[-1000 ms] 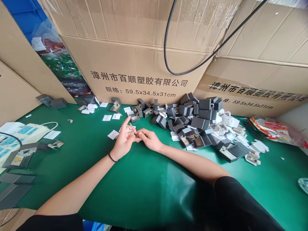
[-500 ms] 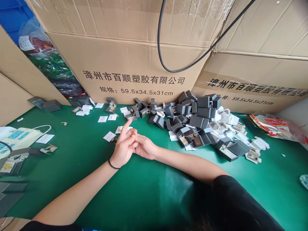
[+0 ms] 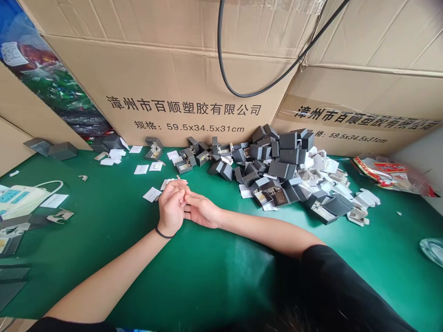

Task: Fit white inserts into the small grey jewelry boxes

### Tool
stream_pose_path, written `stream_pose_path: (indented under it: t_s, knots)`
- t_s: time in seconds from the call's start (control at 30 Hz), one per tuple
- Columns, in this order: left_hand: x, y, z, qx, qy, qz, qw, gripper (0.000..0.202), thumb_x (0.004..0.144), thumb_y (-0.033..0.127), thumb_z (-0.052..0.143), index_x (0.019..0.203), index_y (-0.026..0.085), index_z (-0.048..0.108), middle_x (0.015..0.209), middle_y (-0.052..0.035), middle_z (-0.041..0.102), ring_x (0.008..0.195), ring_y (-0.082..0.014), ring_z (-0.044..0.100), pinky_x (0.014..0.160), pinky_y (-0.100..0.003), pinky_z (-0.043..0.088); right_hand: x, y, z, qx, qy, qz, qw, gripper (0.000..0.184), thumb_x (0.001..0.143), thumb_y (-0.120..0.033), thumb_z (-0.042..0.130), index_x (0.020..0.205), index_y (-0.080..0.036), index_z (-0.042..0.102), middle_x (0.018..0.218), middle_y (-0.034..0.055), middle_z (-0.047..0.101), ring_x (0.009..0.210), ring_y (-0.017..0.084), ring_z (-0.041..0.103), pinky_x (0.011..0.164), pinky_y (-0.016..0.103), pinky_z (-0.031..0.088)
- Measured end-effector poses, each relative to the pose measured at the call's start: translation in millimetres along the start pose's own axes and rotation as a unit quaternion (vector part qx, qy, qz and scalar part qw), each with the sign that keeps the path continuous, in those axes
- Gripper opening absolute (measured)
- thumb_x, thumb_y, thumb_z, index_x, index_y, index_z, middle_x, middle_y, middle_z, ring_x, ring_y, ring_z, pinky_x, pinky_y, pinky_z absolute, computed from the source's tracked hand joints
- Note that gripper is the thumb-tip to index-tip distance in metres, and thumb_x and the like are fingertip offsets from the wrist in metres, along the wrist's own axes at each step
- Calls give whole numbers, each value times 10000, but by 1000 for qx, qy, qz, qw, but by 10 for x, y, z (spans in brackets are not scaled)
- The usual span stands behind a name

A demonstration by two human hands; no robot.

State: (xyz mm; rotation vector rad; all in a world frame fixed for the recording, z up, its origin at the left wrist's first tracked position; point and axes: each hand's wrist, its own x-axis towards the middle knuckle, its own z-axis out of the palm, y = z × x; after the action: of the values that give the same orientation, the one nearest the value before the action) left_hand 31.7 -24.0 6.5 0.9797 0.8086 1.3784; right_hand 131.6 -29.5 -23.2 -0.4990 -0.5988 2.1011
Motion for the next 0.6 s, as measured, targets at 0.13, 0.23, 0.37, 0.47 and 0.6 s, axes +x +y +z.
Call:
stream_pose_path:
  t_s: [0.13,0.23,0.37,0.47,0.6]
  knots:
    - [-41,9,9,24,-28,29,999,106,690,228,563,767,164,599,667,-10,548,592,-98,478,524,-213,360,-43,-40,-52,-16,-1,17,1000,144,804,-261,669,817,-169,559,702,-28,610,687,104,613,797,312,507]
    - [-119,28,36,41,-95,47,993,136,717,264,555,757,157,630,714,-37,586,617,-121,500,581,-255,398,-106,-65,-81,-46,5,12,999,202,714,-189,740,709,-152,542,704,-25,620,717,108,627,822,326,507]
    - [-116,31,61,66,-191,73,977,177,766,302,544,740,155,638,708,-49,588,688,-164,547,670,-304,439,-225,-159,-54,-164,22,-63,984,224,716,-250,740,729,-157,536,740,-34,604,753,107,626,795,315,528]
    - [79,23,112,160,-213,55,962,169,805,314,531,797,170,619,817,-55,609,724,-174,579,625,-297,456,-398,-379,-30,-430,53,-79,898,142,884,-309,538,892,-169,556,846,4,625,761,124,635,701,285,531]
    - [530,-24,287,426,-278,163,846,211,816,285,509,950,193,643,1071,-83,606,1043,-243,544,822,-355,480,-792,-768,-70,-849,148,-105,496,209,940,-282,432,944,-171,609,910,75,659,904,188,596,706,274,465]
